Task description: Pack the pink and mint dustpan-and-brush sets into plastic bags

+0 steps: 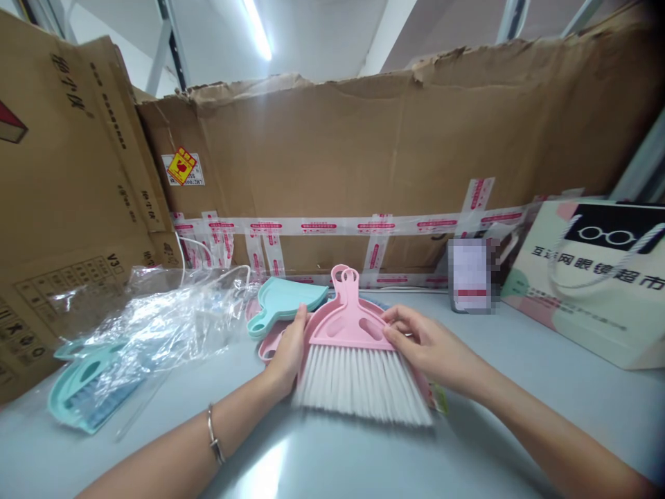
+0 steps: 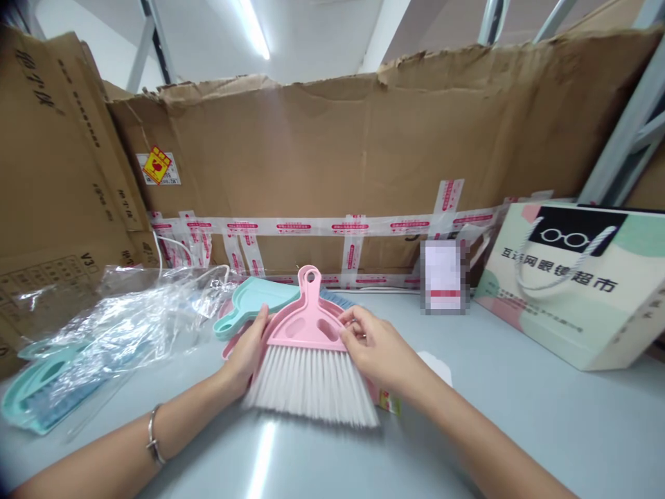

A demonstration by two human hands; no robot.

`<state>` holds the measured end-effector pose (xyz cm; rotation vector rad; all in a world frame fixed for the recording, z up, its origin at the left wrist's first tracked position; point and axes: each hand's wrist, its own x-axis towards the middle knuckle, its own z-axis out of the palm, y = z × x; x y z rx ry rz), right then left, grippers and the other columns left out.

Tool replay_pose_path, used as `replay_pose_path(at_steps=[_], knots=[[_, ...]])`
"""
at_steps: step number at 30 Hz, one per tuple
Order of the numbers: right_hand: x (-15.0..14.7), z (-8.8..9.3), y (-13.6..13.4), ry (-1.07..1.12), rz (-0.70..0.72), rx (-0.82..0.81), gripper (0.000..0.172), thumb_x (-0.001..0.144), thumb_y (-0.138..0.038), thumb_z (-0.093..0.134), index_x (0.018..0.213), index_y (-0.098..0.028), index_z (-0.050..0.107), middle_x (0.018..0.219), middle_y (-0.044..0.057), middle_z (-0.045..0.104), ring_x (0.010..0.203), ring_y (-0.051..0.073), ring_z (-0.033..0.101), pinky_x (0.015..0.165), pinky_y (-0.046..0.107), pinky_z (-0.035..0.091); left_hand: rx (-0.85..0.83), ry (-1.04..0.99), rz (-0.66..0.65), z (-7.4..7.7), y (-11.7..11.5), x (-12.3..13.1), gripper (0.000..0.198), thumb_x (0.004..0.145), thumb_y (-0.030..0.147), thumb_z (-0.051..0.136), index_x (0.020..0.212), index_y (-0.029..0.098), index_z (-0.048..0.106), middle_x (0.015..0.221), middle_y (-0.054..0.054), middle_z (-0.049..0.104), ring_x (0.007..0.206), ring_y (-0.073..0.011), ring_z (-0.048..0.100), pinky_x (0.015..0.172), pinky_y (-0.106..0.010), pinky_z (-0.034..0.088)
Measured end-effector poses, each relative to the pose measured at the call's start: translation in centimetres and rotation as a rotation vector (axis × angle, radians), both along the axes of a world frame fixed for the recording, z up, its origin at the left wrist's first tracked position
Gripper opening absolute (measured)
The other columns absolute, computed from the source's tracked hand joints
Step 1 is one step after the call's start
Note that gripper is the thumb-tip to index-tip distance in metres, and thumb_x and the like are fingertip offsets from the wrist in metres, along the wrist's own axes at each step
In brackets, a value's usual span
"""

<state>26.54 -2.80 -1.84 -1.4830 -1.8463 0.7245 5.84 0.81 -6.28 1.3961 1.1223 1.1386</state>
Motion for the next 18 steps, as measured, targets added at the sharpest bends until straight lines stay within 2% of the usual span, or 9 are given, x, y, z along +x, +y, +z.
replay_pose_path(at_steps=[3, 8, 11, 15, 18], knots=[[0.0, 0.0, -0.1, -0.077, -0.034, 0.07, 0.017, 0.082, -0.036, 0.04, 0.083, -0.022, 0.049, 0.06, -0.003, 0.055, 0.054, 0.013, 0.047, 0.052, 0.025, 0.033, -0.035, -0.053, -0.027, 0.7, -0.2, 0.0, 0.055, 0.08, 0.062, 0.037, 0.1, 0.018, 0.066, 0.097, -0.006, 0.069, 0.1, -0.0261, 0.058, 0.087, -0.037, 0.042], [-0.5, -0.8, -0.1, -0.072, -0.102, 0.239, 0.02, 0.086, -0.037, 0.039, 0.088, -0.022, 0.052, 0.066, -0.001, 0.062, 0.058, 0.015, 0.053, 0.055, 0.026, 0.036, 0.02, 0.091, -0.089, 1.2, -0.7, 0.3, 0.041, 0.073, 0.048, 0.06, 0.102, 0.019, 0.062, 0.105, -0.005, 0.066, 0.102, -0.0258, 0.056, 0.086, -0.035, 0.043], [-0.5, -1.4, 0.1, -0.076, -0.1, 0.419, 0.02, 0.087, -0.033, 0.04, 0.086, -0.021, 0.057, 0.076, 0.002, 0.062, 0.067, 0.015, 0.056, 0.059, 0.026, 0.039, 0.095, 0.142, -0.123, 1.0, -1.0, 0.5, 0.04, 0.074, 0.043, 0.06, 0.106, 0.018, 0.06, 0.109, -0.005, 0.064, 0.104, -0.024, 0.055, 0.088, -0.033, 0.042], [-0.2, -1.7, 0.3, -0.163, -0.129, 0.678, 0.021, 0.087, -0.028, 0.042, 0.084, -0.019, 0.061, 0.077, 0.004, 0.055, 0.071, 0.016, 0.052, 0.064, 0.028, 0.041, 0.169, 0.173, -0.151, 1.1, -1.2, 0.7, 0.038, 0.078, 0.041, 0.056, 0.107, 0.016, 0.059, 0.108, -0.006, 0.063, 0.105, -0.0227, 0.055, 0.089, -0.031, 0.042], [-0.1, -1.7, 0.5, -0.216, -0.157, 0.745, 0.019, 0.086, -0.027, 0.044, 0.079, -0.019, 0.06, 0.074, 0.004, 0.053, 0.073, 0.018, 0.05, 0.068, 0.031, 0.04, 0.191, 0.208, -0.15, 1.1, -1.3, 0.8, 0.037, 0.08, 0.042, 0.054, 0.106, 0.016, 0.058, 0.106, -0.006, 0.064, 0.103, -0.0225, 0.056, 0.088, -0.032, 0.043]])
